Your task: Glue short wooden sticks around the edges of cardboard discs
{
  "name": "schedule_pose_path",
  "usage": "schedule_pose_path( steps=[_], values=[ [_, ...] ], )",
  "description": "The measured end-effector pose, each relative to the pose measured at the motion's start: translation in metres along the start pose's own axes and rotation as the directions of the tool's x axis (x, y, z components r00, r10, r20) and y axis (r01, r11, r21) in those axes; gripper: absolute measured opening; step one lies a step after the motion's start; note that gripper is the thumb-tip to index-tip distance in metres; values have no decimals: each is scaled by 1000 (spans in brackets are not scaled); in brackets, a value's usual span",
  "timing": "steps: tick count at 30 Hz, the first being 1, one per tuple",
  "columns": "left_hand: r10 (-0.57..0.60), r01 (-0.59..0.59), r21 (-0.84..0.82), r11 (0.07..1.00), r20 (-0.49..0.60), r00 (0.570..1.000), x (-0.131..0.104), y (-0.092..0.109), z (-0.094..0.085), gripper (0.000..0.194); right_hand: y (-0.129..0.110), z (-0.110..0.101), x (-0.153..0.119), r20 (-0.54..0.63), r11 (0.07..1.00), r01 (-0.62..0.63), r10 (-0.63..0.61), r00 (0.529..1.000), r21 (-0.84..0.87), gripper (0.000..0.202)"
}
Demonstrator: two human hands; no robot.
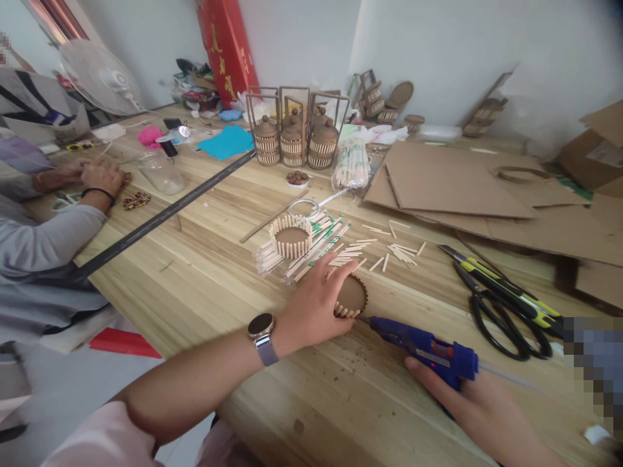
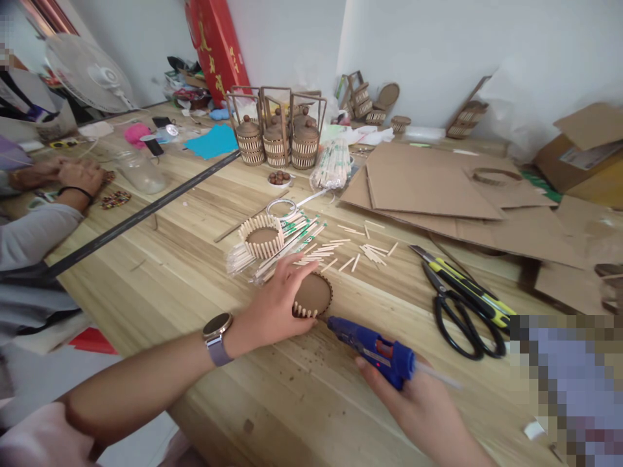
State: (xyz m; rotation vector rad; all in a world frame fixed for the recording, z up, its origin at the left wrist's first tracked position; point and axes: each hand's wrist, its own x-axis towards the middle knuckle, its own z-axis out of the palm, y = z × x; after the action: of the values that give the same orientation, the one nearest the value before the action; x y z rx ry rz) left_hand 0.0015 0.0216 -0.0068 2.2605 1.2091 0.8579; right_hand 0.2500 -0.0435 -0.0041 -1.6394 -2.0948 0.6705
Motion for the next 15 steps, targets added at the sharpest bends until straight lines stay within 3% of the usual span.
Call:
schedule_pose_path(
  steps=[15],
  values=[
    [-1,1,25,1000,9,1000,0,0,-1,90,10,5,-3,-16,998,1,-2,1000,-60,37]
  ],
)
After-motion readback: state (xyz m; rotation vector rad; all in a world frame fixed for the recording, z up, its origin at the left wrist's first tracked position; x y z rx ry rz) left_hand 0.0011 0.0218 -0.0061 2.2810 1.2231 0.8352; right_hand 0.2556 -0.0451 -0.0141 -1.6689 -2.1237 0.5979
